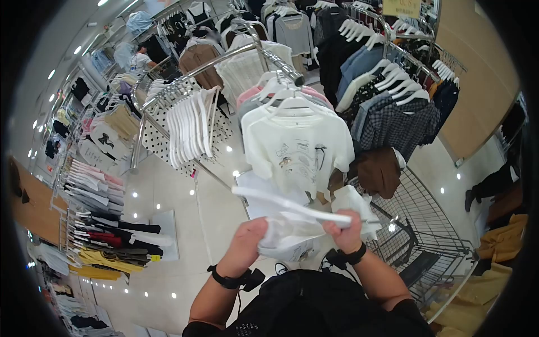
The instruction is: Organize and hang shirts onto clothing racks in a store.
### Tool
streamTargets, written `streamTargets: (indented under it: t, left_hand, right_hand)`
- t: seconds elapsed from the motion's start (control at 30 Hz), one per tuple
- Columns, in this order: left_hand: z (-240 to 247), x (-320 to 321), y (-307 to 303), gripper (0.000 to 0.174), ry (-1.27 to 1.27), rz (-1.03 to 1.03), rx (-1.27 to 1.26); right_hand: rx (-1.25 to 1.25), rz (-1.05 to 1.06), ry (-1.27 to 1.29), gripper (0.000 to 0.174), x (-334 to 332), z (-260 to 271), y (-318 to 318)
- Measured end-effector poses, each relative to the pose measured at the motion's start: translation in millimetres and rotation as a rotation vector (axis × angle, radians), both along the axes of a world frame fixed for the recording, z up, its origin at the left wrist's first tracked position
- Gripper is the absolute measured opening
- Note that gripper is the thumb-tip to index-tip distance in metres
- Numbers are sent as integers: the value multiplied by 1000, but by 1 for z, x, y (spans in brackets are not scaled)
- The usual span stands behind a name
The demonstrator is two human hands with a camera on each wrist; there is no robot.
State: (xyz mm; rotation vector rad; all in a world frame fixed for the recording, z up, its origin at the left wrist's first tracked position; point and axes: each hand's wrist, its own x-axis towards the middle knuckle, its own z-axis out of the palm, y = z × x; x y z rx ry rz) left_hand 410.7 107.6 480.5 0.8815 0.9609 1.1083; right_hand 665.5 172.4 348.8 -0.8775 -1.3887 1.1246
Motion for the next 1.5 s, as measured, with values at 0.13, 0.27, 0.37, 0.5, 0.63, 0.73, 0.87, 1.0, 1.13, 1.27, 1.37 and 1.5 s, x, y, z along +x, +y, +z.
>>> streamTargets:
  t: [0.13,0.27,0.37,0.5,0.63,0.73,0.87,1.0,1.13,1.27,1.37,1.5]
  left_hand:
    - [-22,-70,-16,39,-63,180,2]
    - [-36,-104,-31,33,-12,213,-112]
    - [-54,-125,-35,33,209,183,-97]
    - [-79,-153,-36,31,1051,94,14]
    - [-110,-152,-48,31,1225,-17,369]
    - [-114,-149,-52,30,1320,-157,477]
    - [-137,-159,-55,27,1223,38,608]
    - [-139,-173,-62,25,1078,5,637]
    - [-136,-175,-64,24,1036,-103,661]
    - [-139,-179,-54,23,1080,-92,661]
    - [-140,-170,-39,24,1016,-49,607]
    - [-144,-143,-6,24,1024,-132,592]
  right_hand:
    - [100,156,-172,49,-4,-8,-35]
    - [56,319,-138,73,-16,5,-56]
    - [-112,426,-202,70,-18,-21,-60]
    - [-209,516,-358,52,-38,-49,-58]
    - [-448,600,-738,31,-90,-41,-69]
    - [-40,693,-700,30,-135,-8,-70]
    - [-248,515,-579,26,-171,32,-75]
    - [-258,433,-615,26,-182,29,-71]
    - [3,372,-783,32,-161,19,-58]
    - [312,200,-895,50,-124,5,-39]
    - [314,139,-982,51,-113,-14,-35]
    - [164,129,-1070,46,-121,-31,-23]
